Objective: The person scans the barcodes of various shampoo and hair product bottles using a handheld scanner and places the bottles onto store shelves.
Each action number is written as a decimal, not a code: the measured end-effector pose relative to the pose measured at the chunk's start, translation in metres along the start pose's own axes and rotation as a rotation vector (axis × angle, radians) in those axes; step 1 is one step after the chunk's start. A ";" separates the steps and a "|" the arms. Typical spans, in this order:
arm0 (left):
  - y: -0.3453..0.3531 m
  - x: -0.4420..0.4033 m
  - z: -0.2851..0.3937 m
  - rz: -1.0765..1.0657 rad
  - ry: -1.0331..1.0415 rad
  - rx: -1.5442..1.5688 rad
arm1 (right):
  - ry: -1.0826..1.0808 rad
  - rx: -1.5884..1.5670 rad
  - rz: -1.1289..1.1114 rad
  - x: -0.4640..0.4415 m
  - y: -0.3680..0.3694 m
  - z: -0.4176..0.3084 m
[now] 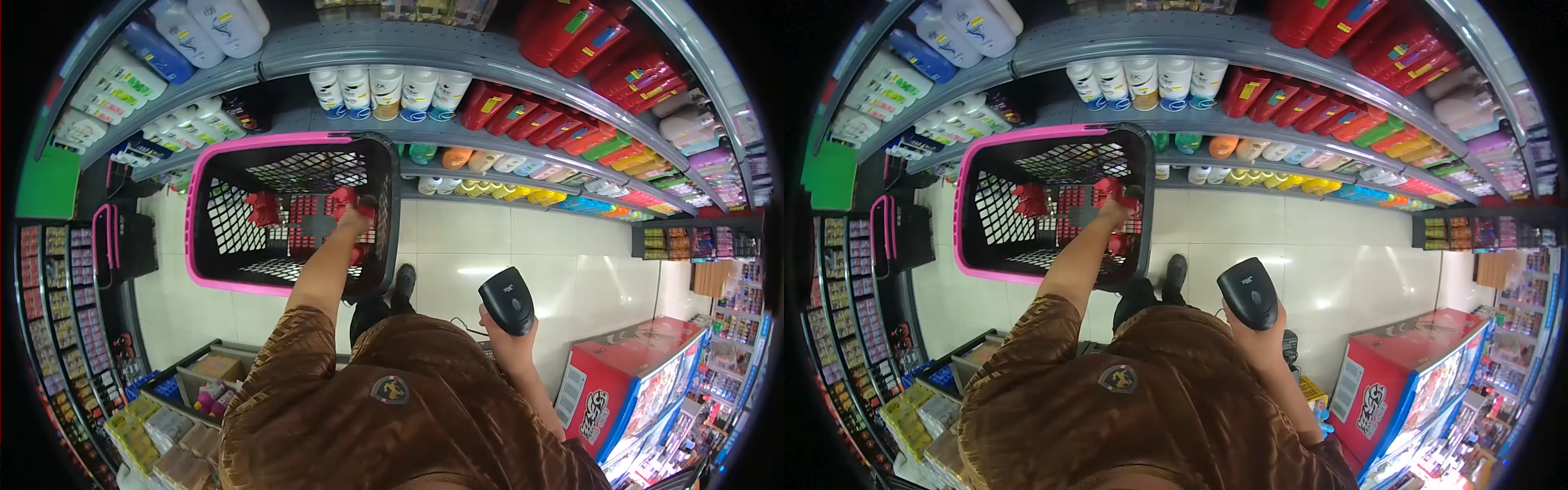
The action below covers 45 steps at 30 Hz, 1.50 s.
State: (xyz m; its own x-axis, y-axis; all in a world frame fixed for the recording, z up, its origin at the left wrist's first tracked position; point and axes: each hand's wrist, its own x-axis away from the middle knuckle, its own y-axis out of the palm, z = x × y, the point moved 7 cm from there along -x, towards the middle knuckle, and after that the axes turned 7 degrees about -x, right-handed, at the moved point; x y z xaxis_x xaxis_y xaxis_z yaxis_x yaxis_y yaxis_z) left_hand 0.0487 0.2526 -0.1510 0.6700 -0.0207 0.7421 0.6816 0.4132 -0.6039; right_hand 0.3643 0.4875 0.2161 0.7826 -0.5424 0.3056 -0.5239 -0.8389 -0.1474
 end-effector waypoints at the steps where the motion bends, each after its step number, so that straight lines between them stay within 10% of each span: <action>1: 0.010 -0.011 -0.003 -0.011 0.015 -0.002 | 0.008 -0.007 0.015 0.004 -0.001 0.001; 3: 0.043 -0.029 -0.009 -0.292 -0.043 0.597 | 0.010 -0.026 0.060 0.008 -0.003 -0.002; 9: 0.055 -0.033 -0.005 -0.608 -0.125 0.698 | -0.089 0.081 0.023 0.011 0.001 -0.014; 21: -0.247 0.383 0.113 -0.239 0.911 0.392 | -0.097 -0.274 -0.168 -0.031 0.067 -0.033; 27: -0.319 0.486 0.124 -0.141 1.007 0.649 | -0.221 -0.721 -0.354 -0.055 0.104 -0.069; 33: -0.336 0.482 0.101 -0.166 1.156 0.834 | 0.087 -1.336 -0.735 -0.057 0.145 -0.077; 38: -0.314 0.461 0.100 -0.348 1.273 0.850 | 0.153 -1.146 -0.645 -0.055 0.135 -0.090; 45: -0.279 0.418 0.115 0.044 1.199 1.056 | 0.049 -1.167 -0.373 -0.038 0.094 -0.108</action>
State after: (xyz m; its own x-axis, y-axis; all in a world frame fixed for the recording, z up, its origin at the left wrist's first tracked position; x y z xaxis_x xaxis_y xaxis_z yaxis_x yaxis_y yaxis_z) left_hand 0.1044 0.2332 0.3610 0.8629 -0.4530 -0.2241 0.4979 0.8380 0.2232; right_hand 0.2489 0.4340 0.2920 0.9488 -0.2541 0.1877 -0.2774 -0.3858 0.8799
